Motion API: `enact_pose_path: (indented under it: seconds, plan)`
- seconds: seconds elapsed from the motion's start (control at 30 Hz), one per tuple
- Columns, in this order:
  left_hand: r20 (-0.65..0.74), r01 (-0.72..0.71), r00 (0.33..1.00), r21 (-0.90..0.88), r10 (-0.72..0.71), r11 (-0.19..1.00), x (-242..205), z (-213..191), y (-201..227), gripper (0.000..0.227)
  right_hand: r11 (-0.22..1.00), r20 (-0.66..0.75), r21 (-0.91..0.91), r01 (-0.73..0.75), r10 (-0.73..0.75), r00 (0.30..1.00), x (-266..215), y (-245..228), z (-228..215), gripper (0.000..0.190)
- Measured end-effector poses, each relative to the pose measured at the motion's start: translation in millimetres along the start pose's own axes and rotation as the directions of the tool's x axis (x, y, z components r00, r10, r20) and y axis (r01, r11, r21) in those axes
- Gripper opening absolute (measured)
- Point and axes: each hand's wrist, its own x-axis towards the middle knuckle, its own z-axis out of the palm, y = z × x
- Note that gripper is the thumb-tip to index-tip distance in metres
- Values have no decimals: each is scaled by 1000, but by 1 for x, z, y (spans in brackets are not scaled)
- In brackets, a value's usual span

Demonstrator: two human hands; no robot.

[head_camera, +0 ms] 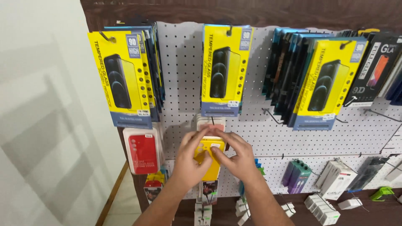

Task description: Cleaning phone cases with a cloth and hanging them on a display rack.

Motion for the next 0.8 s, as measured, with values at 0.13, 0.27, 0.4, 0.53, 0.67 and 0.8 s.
enact_pose_path:
  seconds: [0.13,0.27,0.4,0.53,0.67,0.8]
  plan:
    - [42,24,999,-99,-20,995,23,3,-2,66,994,-77,-102,46,-54,996,12,11,9,47]
    - [9,10,1000,-217,-8,976,27,16,-15,66,998,-195,58,-27,37,980,10,19,11,43]
    - [-34,15,999,-209,-22,978,27,28,-26,63,996,-177,70,-52,64,982,15,22,9,43]
    - [-111,-88,991,-153,72,984,30,42,-47,60,997,-173,59,-39,49,984,18,27,14,39]
    - [-161,-108,984,-168,81,980,22,42,-49,59,996,-166,81,-25,38,985,16,30,11,39]
    - [-196,-154,971,-89,135,984,20,44,-55,54,993,-133,114,16,-1,991,17,38,13,41]
